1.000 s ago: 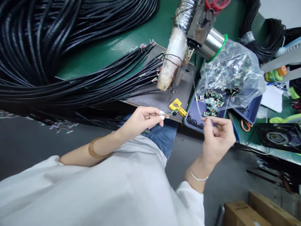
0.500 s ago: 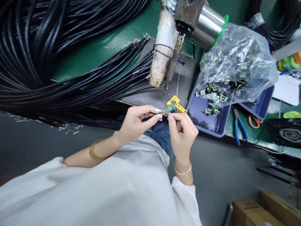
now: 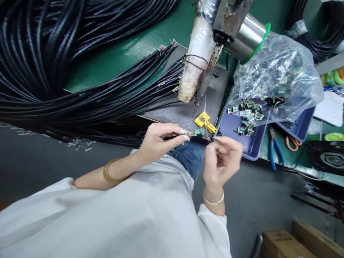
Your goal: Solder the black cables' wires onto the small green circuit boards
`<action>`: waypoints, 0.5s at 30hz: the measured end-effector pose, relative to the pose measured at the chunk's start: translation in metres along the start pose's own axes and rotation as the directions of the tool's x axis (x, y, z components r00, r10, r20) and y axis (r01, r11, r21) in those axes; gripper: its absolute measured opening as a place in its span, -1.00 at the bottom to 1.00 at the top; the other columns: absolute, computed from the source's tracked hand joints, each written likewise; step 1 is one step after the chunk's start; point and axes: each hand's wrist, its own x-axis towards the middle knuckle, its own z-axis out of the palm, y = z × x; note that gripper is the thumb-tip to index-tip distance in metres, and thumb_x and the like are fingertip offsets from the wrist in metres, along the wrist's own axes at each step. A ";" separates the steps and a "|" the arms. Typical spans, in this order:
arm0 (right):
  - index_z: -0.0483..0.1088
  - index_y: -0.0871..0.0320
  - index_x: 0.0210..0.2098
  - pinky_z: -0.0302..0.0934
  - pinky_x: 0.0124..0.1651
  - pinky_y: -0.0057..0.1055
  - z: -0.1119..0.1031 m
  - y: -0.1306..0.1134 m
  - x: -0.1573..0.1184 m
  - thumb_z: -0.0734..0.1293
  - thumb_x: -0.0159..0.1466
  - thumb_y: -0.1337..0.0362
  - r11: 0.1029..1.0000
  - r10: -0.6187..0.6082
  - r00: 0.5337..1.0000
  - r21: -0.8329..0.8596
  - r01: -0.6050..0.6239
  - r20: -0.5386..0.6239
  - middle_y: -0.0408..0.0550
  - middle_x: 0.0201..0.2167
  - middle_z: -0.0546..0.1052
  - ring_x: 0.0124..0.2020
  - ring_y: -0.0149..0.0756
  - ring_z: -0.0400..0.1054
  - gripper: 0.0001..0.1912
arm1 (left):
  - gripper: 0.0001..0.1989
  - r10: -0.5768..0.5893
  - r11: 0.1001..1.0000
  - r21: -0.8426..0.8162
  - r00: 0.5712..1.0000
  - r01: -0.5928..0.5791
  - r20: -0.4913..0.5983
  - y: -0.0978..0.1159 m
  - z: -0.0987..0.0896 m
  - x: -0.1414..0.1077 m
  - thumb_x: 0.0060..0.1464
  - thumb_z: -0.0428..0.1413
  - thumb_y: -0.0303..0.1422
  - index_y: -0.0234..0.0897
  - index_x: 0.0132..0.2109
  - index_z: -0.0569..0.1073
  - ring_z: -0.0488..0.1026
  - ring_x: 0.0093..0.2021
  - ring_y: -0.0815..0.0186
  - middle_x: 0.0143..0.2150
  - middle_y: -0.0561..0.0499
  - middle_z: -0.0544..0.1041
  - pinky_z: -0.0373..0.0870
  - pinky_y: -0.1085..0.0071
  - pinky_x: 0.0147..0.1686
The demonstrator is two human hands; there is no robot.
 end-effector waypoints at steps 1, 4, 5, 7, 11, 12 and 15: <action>0.38 0.02 0.00 0.10 -0.62 -0.52 -0.001 -0.002 0.001 0.35 0.34 0.30 0.999 0.006 0.999 0.049 -0.004 -0.039 -0.31 -0.51 0.49 -0.67 -0.51 0.28 -0.76 | -0.83 -0.013 1.000 -0.008 1.000 0.013 -0.009 0.000 -0.001 0.000 0.13 0.25 -0.33 -0.37 -0.34 0.62 0.39 -0.50 0.44 -0.45 -0.01 0.60 0.32 0.53 -0.48; 0.37 0.03 -0.01 0.37 -0.49 -0.47 -0.001 -0.005 0.004 0.33 0.35 0.39 0.997 -0.059 0.997 -0.048 0.056 -0.046 -0.21 -0.33 0.64 -0.54 -0.43 0.50 -0.76 | -0.83 -0.011 0.999 0.035 0.999 0.012 -0.031 0.002 -0.003 0.002 0.15 0.22 -0.36 -0.37 -0.35 0.60 0.39 -0.49 0.46 -0.42 -0.01 0.60 0.27 0.56 -0.51; 0.41 0.04 -0.07 0.45 -0.39 -0.43 0.000 -0.005 0.006 0.35 0.34 0.40 0.987 -0.107 0.994 -0.119 0.105 -0.010 -0.18 -0.29 0.66 -0.45 -0.38 0.57 -0.80 | -0.84 0.002 0.998 0.059 1.000 0.000 -0.030 0.003 -0.004 0.003 0.15 0.22 -0.37 -0.36 -0.35 0.60 0.39 -0.48 0.46 -0.41 -0.01 0.60 0.24 0.57 -0.53; 0.45 0.05 -0.18 0.51 -0.21 -0.35 0.002 -0.002 0.008 0.41 0.28 0.42 0.940 -0.221 0.969 -0.242 0.241 0.107 -0.16 -0.27 0.66 -0.28 -0.30 0.61 -0.84 | -0.86 0.014 0.996 0.090 1.000 -0.012 -0.019 0.005 -0.006 0.005 0.14 0.21 -0.38 -0.35 -0.35 0.59 0.39 -0.46 0.46 -0.40 0.00 0.60 0.23 0.58 -0.53; 0.42 0.03 -0.26 0.50 -0.14 -0.33 0.004 0.006 0.013 0.42 0.26 0.43 0.846 -0.335 0.904 -0.338 0.413 0.266 -0.13 -0.24 0.65 -0.21 -0.31 0.58 -0.84 | -0.86 -0.060 0.996 0.062 0.998 0.060 -0.006 0.007 -0.007 0.011 0.11 0.21 -0.37 -0.36 -0.37 0.54 0.38 -0.47 0.46 -0.45 0.03 0.55 0.28 0.59 -0.51; 0.41 0.03 -0.26 0.50 -0.15 -0.33 0.005 0.008 0.014 0.41 0.27 0.42 0.839 -0.342 0.899 -0.342 0.424 0.275 -0.13 -0.24 0.65 -0.22 -0.32 0.58 -0.84 | -0.85 -0.082 0.996 0.040 0.997 0.082 0.000 0.007 -0.007 0.013 0.10 0.21 -0.36 -0.36 -0.37 0.53 0.39 -0.46 0.45 -0.44 0.03 0.54 0.32 0.58 -0.47; 0.38 0.02 -0.28 0.50 -0.18 -0.35 0.006 0.013 0.016 0.41 0.26 0.42 0.820 -0.376 0.882 -0.341 0.459 0.283 -0.14 -0.24 0.65 -0.24 -0.34 0.57 -0.83 | -0.85 -0.124 0.992 -0.017 0.991 0.125 0.056 0.006 -0.008 0.020 0.10 0.19 -0.35 -0.37 -0.35 0.55 0.41 -0.43 0.43 -0.43 0.02 0.55 0.39 0.53 -0.37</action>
